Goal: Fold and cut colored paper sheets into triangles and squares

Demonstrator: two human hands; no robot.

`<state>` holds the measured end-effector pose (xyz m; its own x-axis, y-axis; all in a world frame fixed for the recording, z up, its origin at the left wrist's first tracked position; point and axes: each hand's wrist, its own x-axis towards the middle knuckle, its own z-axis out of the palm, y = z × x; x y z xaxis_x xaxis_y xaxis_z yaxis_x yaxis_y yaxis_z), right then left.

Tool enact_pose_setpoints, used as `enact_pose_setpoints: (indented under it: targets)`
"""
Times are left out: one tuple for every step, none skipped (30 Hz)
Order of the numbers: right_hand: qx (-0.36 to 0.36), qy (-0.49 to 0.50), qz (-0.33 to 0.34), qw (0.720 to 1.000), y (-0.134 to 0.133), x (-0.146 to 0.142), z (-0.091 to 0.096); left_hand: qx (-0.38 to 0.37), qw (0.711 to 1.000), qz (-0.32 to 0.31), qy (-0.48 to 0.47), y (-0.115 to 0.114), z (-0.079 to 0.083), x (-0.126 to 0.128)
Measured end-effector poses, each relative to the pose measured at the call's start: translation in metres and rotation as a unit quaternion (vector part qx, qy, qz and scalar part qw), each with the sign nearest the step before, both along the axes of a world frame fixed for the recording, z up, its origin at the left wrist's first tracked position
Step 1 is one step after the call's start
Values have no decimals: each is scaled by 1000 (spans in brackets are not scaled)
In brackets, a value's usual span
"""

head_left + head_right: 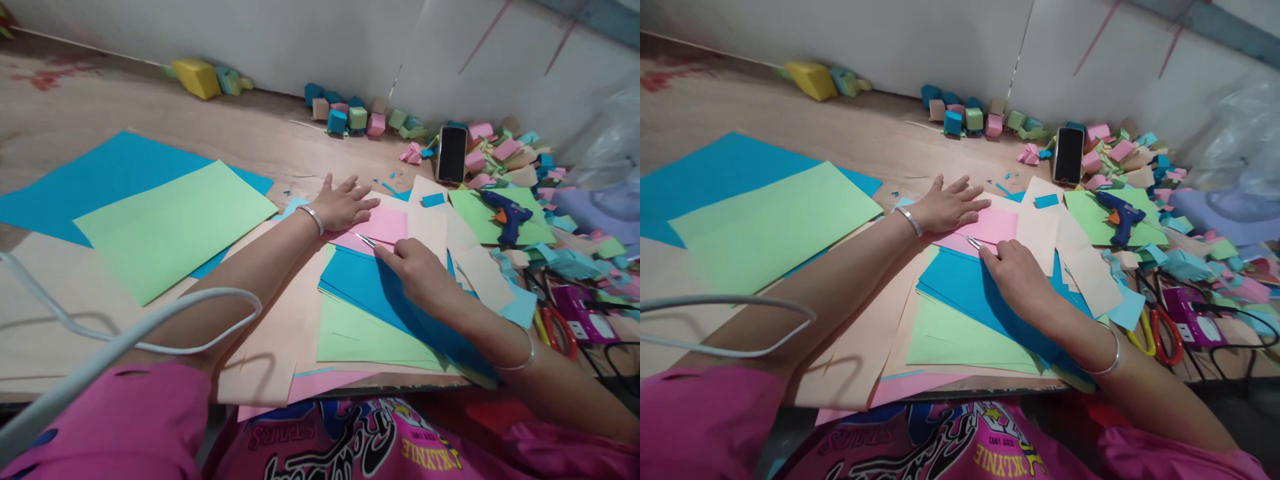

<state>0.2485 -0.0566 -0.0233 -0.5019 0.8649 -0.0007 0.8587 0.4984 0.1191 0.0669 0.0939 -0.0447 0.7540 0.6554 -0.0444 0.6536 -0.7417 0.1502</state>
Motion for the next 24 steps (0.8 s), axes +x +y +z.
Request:
enact_pose_setpoints:
  targets:
    - [3, -1, 4, 1000, 0, 1, 0, -6, 1000, 1, 1, 0, 1, 0]
    - [5, 1, 9, 1000, 1, 3, -1, -10, 1000, 1, 1, 1, 1, 0]
    - [7, 5, 15, 1000, 1, 5, -1, -13, 1000, 1, 0, 1, 1, 0]
    - [8, 12, 20, 1000, 1, 6, -1, -15, 1000, 0, 0, 1, 1, -1]
    - [8, 18, 23, 1000, 1, 8, -2, -17, 1000, 0, 0, 2, 0, -1]
    - [7, 24, 25, 999, 2, 9, -1, -19, 1000, 0, 0, 2, 0, -1]
    - [7, 27, 27, 999, 2, 11, -1, -20, 1000, 0, -1, 2, 0, -1]
    - [8, 28, 28, 999, 3, 11, -1, -20, 1000, 0, -1, 2, -1, -1]
    - [10, 28, 30, 999, 4, 12, -1, -20, 1000, -1, 0, 2, -1, -1]
    - [11, 28, 34, 999, 6, 12, -1, -20, 1000, -2, 1, 2, 0, -1]
    - [11, 27, 38, 999, 8, 13, -1, -20, 1000, -3, 3, 3, 0, -1]
    - [11, 26, 42, 999, 10, 14, -1, -21, 1000, -4, 4, 2, 0, -1]
    - [12, 25, 46, 999, 13, 14, -1, -22, 1000, -5, 6, 2, 1, -1]
    - [11, 24, 49, 998, 15, 15, -2, -22, 1000, -5, 8, 2, 1, -1]
    - [11, 23, 51, 998, 17, 16, -3, -22, 1000, -5, 10, 2, 1, -1]
    - [11, 22, 52, 998, 18, 16, -3, -22, 1000, -4, 11, 3, 2, -1]
    - [13, 21, 52, 998, 19, 16, -4, -21, 1000, -4, 13, 3, 2, -1]
    - [15, 19, 52, 998, 19, 16, -5, -21, 1000, -3, 14, 3, 2, -1]
    - [17, 18, 51, 998, 17, 14, -5, -20, 1000, -3, 14, 3, 2, -1]
    - [21, 15, 49, 998, 16, 13, -5, -20, 1000, -3, 14, 3, 2, -1]
    - [24, 12, 46, 999, 13, 11, -4, -20, 1000, -3, 14, 3, 2, -1]
    - [25, 8, 44, 999, 11, 9, -4, -19, 1000, -3, 12, 3, 2, -1]
    - [26, 4, 41, 999, 9, 7, -3, -19, 1000, -3, 11, 2, 2, -1]
    - [24, 1, 39, 999, 7, 5, -3, -18, 1000, -2, 9, 2, 2, -1]
